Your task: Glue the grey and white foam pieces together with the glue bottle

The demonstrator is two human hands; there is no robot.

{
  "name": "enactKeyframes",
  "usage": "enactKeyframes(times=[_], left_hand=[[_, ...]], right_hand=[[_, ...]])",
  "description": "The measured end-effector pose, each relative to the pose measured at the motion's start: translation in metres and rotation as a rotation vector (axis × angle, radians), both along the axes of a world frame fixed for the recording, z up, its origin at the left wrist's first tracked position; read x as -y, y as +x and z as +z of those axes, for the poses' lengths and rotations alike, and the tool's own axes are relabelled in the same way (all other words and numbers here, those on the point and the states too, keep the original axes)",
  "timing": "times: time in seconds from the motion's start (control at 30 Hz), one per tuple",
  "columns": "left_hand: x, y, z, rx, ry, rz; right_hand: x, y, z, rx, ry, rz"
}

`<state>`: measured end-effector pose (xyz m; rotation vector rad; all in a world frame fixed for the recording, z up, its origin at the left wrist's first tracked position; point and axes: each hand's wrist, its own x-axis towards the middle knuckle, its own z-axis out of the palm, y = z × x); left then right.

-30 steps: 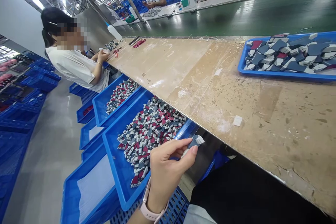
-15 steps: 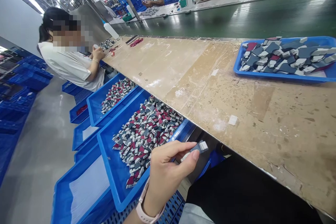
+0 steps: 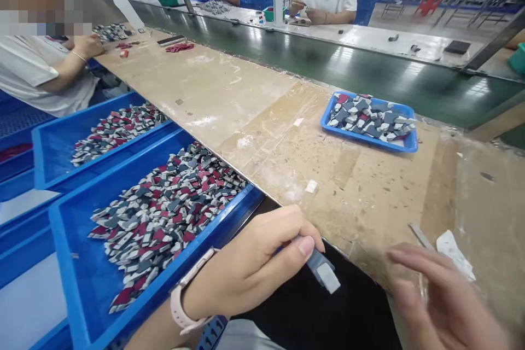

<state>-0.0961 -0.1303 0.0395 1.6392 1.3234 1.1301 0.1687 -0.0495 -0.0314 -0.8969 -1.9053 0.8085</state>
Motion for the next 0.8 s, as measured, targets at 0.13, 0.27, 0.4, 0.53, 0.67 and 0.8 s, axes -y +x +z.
enactKeyframes(times=[0.13, 0.27, 0.4, 0.53, 0.67, 0.8], left_hand=[[-0.004, 0.007, 0.001, 0.07, 0.019, -0.089], [-0.003, 0.014, -0.003, 0.109, -0.008, -0.141], [-0.004, 0.021, -0.008, 0.267, -0.123, -0.204], [-0.004, 0.029, -0.014, 0.512, -0.302, -0.189], [-0.001, 0.038, -0.022, 0.496, -0.241, 0.022], [0.003, 0.047, -0.03, 0.559, -0.221, 0.102]], right_hand=[[0.025, -0.04, 0.005, -0.198, -0.502, 0.475], [0.035, -0.048, -0.002, -0.394, -0.807, 0.59], [0.045, -0.051, -0.008, -0.494, -0.962, 0.687], [0.054, -0.059, -0.011, -0.619, -0.977, 0.746], [0.057, -0.061, -0.007, -0.601, -0.915, 0.638], [0.057, -0.056, 0.003, -0.477, -0.781, 0.426]])
